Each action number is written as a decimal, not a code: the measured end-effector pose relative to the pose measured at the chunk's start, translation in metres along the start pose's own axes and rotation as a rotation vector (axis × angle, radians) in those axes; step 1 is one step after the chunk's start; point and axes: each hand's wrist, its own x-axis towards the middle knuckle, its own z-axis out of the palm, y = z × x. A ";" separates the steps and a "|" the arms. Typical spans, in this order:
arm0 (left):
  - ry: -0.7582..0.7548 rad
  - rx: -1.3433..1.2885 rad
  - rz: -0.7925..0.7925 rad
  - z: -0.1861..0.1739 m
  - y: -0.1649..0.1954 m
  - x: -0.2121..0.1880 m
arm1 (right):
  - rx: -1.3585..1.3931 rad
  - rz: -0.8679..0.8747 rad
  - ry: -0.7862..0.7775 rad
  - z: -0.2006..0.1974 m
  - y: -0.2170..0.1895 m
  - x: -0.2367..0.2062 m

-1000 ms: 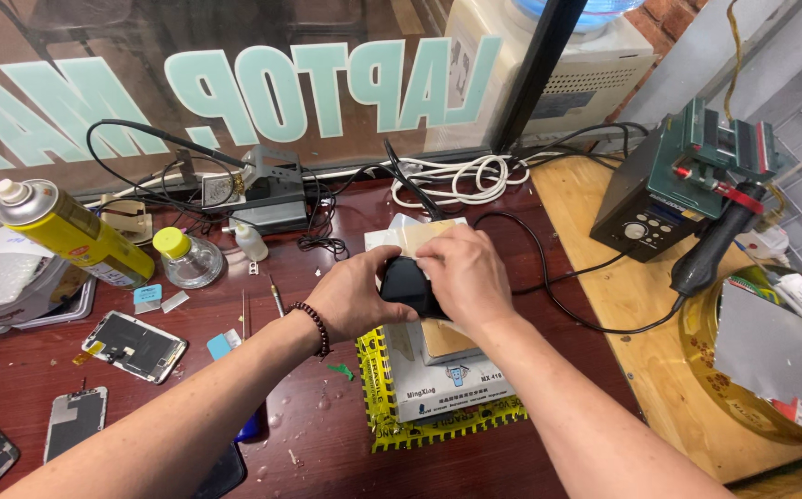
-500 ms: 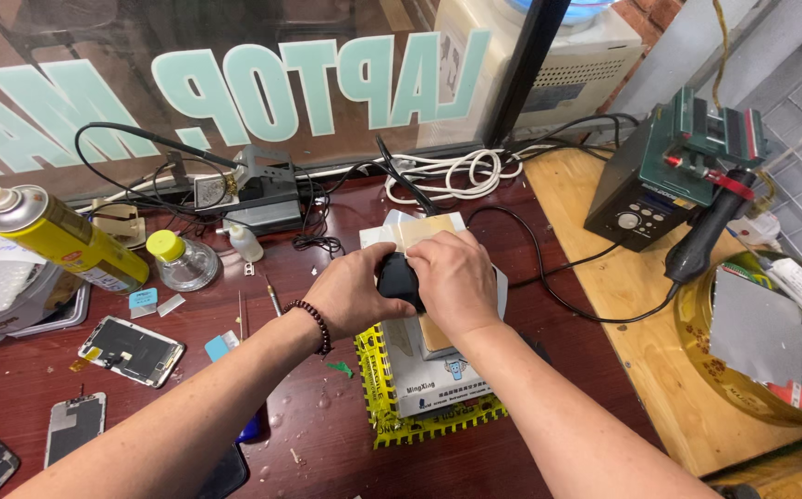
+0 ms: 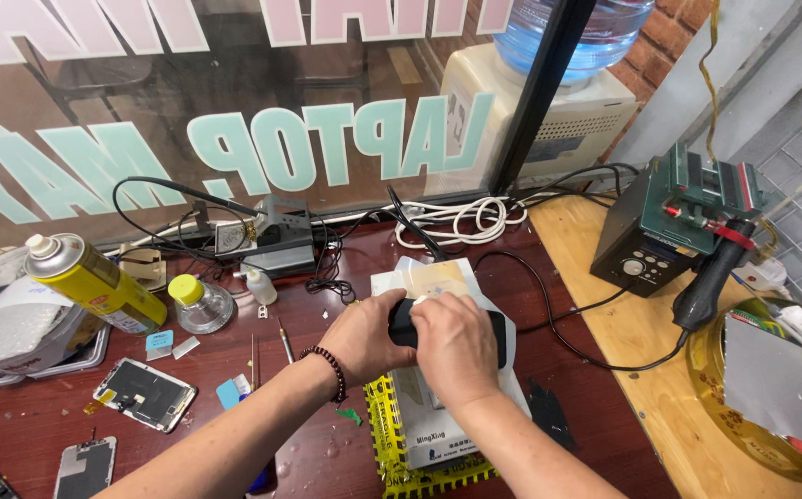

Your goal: The person reassembles a smartphone by aligning the screen assembly onto the body and pressing it into place. They power the phone on, tap through its settings menu, wipe the screen with a tissue, then wrap the phone in bubble wrap.

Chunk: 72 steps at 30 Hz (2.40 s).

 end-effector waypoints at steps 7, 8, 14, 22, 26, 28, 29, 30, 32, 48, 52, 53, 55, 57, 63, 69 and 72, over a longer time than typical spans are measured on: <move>-0.028 0.004 -0.003 0.001 0.000 -0.002 | -0.080 0.076 0.038 -0.033 0.027 -0.018; -0.027 0.003 -0.004 0.001 0.000 -0.002 | -0.071 0.084 0.060 -0.041 0.035 -0.019; -0.112 0.022 -0.081 -0.001 -0.001 0.000 | -0.038 0.082 -0.015 -0.023 0.034 -0.007; -0.082 0.021 -0.093 -0.001 -0.003 -0.003 | 0.100 -0.167 0.026 -0.013 0.009 -0.023; -0.091 -0.059 -0.114 -0.004 -0.003 -0.004 | -0.076 -0.001 0.019 -0.042 0.040 -0.014; -0.101 -0.108 -0.102 0.000 -0.001 -0.004 | -0.109 0.056 0.036 -0.042 0.044 -0.008; -0.096 -0.125 -0.103 -0.001 -0.002 -0.004 | -0.102 0.056 0.045 -0.034 0.041 -0.002; -0.083 -0.140 -0.109 -0.001 -0.002 -0.004 | -0.089 0.049 0.054 -0.026 0.036 0.002; -0.067 -0.126 -0.111 0.000 -0.001 -0.005 | -0.025 -0.026 0.069 -0.010 0.021 0.005; -0.093 -0.094 -0.131 -0.002 0.002 -0.004 | -0.061 0.060 -0.022 -0.030 0.034 -0.002; -0.100 -0.073 -0.116 -0.002 0.001 -0.003 | 0.024 -0.078 -0.066 0.003 0.000 -0.002; -0.081 -0.075 -0.096 -0.002 0.001 -0.003 | 0.029 -0.108 -0.087 0.005 -0.004 -0.004; -0.067 -0.069 -0.093 -0.001 0.000 -0.005 | 0.076 -0.125 -0.065 -0.003 0.002 -0.014; -0.082 -0.051 -0.118 -0.001 0.000 -0.005 | 0.054 -0.101 -0.081 -0.018 0.016 -0.021; -0.106 -0.062 -0.118 -0.001 0.001 -0.004 | -0.066 0.040 0.009 -0.051 0.051 -0.017; -0.067 -0.032 -0.082 -0.001 0.000 -0.004 | 0.034 -0.103 -0.002 -0.006 0.012 0.001; -0.084 -0.052 -0.108 -0.001 0.002 -0.005 | 0.050 -0.159 -0.075 0.001 0.002 -0.007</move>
